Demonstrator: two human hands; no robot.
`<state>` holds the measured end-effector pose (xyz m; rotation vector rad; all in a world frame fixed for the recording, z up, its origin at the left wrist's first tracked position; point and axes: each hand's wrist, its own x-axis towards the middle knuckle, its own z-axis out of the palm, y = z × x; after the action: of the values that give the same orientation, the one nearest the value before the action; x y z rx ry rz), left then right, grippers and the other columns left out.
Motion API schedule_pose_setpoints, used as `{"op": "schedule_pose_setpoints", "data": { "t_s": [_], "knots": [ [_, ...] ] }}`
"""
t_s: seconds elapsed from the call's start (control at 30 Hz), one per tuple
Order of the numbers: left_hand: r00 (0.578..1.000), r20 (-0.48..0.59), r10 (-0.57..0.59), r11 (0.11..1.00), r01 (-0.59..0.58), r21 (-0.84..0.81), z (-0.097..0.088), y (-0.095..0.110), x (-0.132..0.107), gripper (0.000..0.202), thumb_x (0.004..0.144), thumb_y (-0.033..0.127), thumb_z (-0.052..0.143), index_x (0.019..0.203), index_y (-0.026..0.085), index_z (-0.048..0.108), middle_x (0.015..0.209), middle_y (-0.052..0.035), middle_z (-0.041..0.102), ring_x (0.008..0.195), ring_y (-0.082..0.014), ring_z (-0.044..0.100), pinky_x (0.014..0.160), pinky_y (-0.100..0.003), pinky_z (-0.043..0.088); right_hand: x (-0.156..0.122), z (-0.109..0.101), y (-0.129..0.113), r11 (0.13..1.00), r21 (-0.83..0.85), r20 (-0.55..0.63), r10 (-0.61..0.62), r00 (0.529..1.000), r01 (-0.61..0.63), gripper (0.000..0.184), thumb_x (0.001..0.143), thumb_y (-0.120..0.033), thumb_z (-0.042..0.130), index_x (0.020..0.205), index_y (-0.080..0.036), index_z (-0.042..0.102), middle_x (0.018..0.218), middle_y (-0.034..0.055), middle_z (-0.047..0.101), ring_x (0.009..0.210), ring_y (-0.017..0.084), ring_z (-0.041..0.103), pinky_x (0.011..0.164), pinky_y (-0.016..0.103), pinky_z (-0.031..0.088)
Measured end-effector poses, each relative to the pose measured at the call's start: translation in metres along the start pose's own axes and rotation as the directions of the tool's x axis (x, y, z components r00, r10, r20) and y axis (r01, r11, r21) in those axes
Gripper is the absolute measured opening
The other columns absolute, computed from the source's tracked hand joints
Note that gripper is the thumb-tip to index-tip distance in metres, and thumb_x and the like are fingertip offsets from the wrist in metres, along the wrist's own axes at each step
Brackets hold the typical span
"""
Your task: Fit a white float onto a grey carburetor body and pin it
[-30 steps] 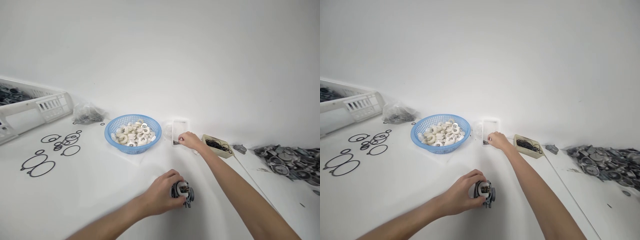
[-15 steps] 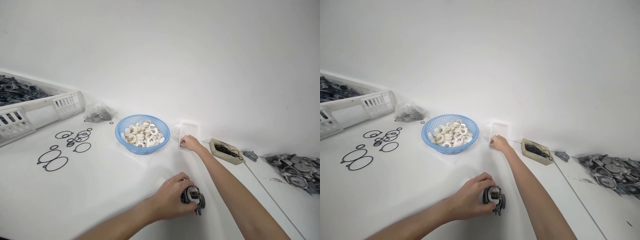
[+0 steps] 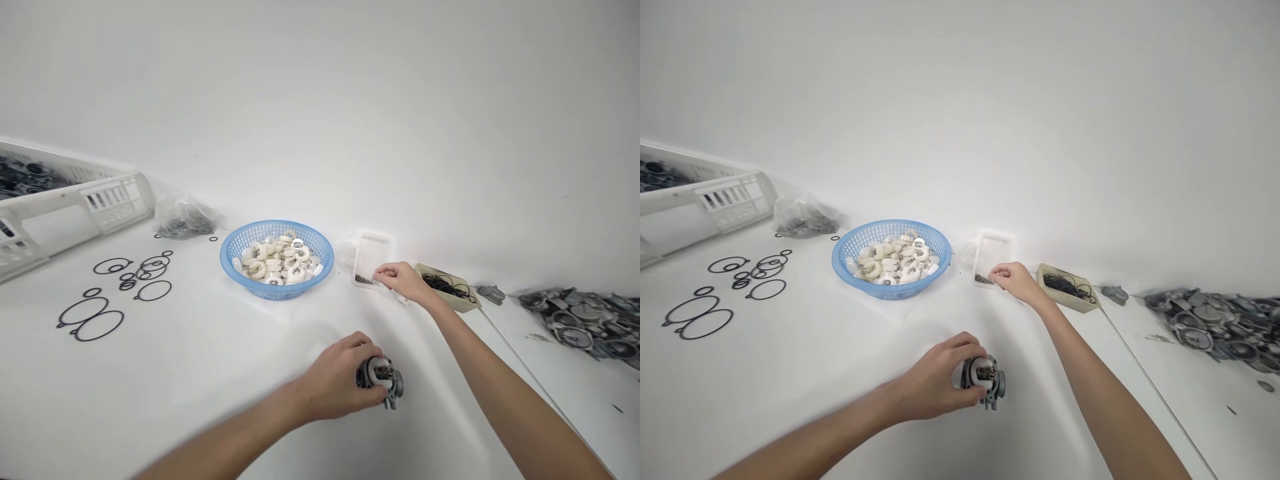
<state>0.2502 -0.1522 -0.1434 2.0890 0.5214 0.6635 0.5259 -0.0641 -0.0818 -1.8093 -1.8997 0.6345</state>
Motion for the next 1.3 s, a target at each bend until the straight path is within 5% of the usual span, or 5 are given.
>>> {"op": "schedule_pose_setpoints", "data": {
  "t_s": [0.17, 0.3, 0.63, 1.0, 1.3],
  "knots": [
    [1.000, 0.006, -0.005, 1.000, 0.005, -0.006, 0.000, 0.001, 0.001, 0.037, 0.084, 0.025, 0.081, 0.120, 0.026, 0.070, 0.120, -0.0039, 0.064, 0.102, -0.0242, 0.066, 0.092, -0.035, 0.053, -0.091, 0.010, 0.002, 0.958, 0.287, 0.211, -0.041, 0.977, -0.022, 0.042, 0.100, -0.060, 0.066, 0.098, -0.018, 0.066, 0.060, -0.0045, 0.050, 0.058, 0.014, 0.045, 0.058, 0.027, 0.033],
    [0.999, 0.033, -0.037, 0.999, 0.037, -0.020, -0.002, 0.004, 0.001, 0.038, 0.086, 0.022, 0.079, 0.122, 0.027, 0.069, 0.121, -0.0027, 0.064, 0.105, -0.0233, 0.066, 0.096, -0.035, 0.052, -0.130, 0.035, 0.001, 0.899, 0.434, 0.299, -0.090, 0.950, -0.051, 0.042, 0.109, -0.063, 0.050, 0.104, -0.022, 0.055, 0.058, -0.0072, 0.046, 0.055, 0.013, 0.038, 0.058, 0.027, 0.031],
    [0.997, 0.046, -0.068, 0.997, 0.067, 0.029, -0.002, 0.012, 0.002, 0.042, 0.088, 0.017, 0.077, 0.126, 0.031, 0.066, 0.126, 0.0009, 0.065, 0.116, -0.0216, 0.063, 0.103, -0.032, 0.050, -0.145, 0.043, 0.006, 0.752, 0.650, 0.359, -0.176, 0.917, -0.110, 0.040, 0.112, -0.061, 0.050, 0.101, -0.022, 0.051, 0.065, -0.0089, 0.031, 0.060, 0.012, 0.028, 0.056, 0.026, 0.023],
    [0.990, 0.085, -0.113, 0.994, 0.114, 0.000, -0.005, 0.011, 0.006, 0.041, 0.090, 0.018, 0.075, 0.127, 0.032, 0.066, 0.127, 0.0008, 0.065, 0.115, -0.0210, 0.063, 0.102, -0.030, 0.050, -0.148, 0.043, 0.006, 0.792, 0.602, 0.309, -0.114, 0.944, -0.101, 0.038, 0.113, -0.061, 0.047, 0.104, -0.024, 0.051, 0.066, -0.0086, 0.029, 0.062, 0.013, 0.026, 0.057, 0.027, 0.022],
    [0.985, 0.119, -0.127, 0.992, 0.127, 0.007, -0.009, 0.014, 0.007, 0.040, 0.092, 0.019, 0.076, 0.128, 0.033, 0.067, 0.122, 0.0023, 0.068, 0.112, -0.0211, 0.065, 0.097, -0.030, 0.050, -0.151, 0.051, -0.001, 0.742, 0.657, 0.385, -0.181, 0.905, -0.131, 0.043, 0.111, -0.064, 0.050, 0.102, -0.023, 0.053, 0.067, -0.0077, 0.032, 0.062, 0.013, 0.029, 0.057, 0.027, 0.024]
  ]
}}
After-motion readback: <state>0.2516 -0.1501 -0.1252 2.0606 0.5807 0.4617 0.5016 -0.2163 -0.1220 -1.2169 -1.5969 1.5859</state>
